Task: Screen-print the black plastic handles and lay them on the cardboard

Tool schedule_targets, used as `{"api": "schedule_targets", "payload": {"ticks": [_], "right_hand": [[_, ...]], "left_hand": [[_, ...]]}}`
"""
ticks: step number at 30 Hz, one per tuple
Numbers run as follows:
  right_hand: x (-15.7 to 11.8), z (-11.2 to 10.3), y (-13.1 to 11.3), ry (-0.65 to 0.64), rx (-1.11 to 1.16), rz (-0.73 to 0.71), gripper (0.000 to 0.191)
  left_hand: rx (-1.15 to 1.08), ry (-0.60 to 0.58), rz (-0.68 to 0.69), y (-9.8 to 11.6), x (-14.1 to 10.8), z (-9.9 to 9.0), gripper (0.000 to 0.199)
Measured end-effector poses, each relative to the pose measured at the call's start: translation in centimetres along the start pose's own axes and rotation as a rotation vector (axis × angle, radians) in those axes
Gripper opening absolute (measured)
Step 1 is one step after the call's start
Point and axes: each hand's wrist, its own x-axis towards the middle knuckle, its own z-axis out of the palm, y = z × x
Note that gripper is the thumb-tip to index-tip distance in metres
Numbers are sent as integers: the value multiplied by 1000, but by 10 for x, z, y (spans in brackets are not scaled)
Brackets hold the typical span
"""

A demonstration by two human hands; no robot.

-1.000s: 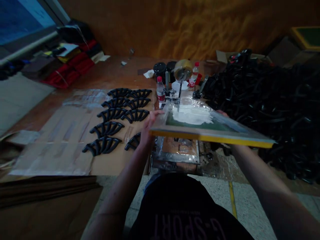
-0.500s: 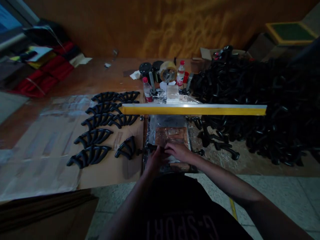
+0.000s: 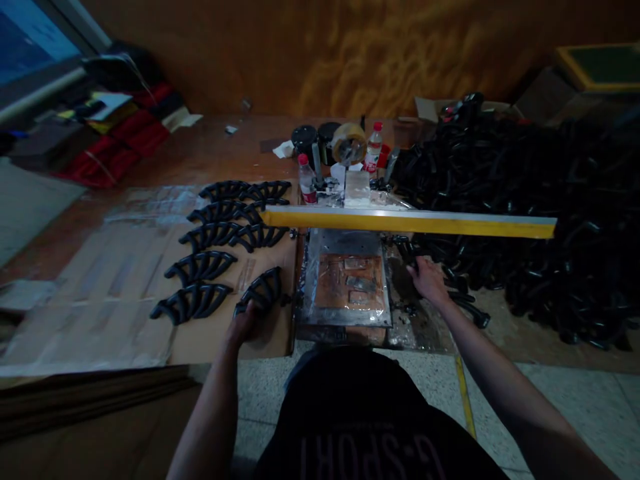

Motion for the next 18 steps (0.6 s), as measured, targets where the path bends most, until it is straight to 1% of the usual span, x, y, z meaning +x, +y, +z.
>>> {"api": "schedule_targets", "payload": {"ticks": [2,3,4,5,6,7,9,10,11,12,13,14,15,16,18], "right_hand": [[0,-3,-28,5,189,-161,37],[1,-2,-44,1,266,-265,35],[0,1,-61,-5,319,-379,32],[0,5,-77,-10,344,-489,29],[0,10,-92,-15,341,-580,28],[0,16,-104,-17,310,-641,28],[0,26,-121,-8,182,-685,32],[0,30,-126,-2,112,-687,33],[0,32,-129,4,54,-692,33],[-1,33,-130,12,9,-701,33],[-3,33,-130,25,-19,-712,34],[-5,31,-129,43,-34,-724,35],[-7,29,-126,59,-35,-736,37],[-9,25,-122,76,-13,-738,38],[-10,13,-106,88,94,-713,33]], "left_hand": [[60,-61,-51,14,1,-5,47],[66,-86,-33,27,-2,-5,48],[45,-104,27,43,-7,-4,48],[-2,-114,121,64,-15,-1,48],[-91,-136,249,87,-25,3,48],[-193,-151,401,113,-39,7,48],[-416,-177,627,163,-70,15,50],[-516,-173,700,185,-86,18,50],[-568,-199,766,204,-101,20,49],[-603,-245,812,218,-114,22,49],[-626,-289,840,228,-125,23,50],[-641,-326,852,232,-133,24,52],[-654,-341,852,232,-137,25,54],[-662,-337,844,227,-140,25,57],[-639,-295,808,207,-138,27,60]]}}
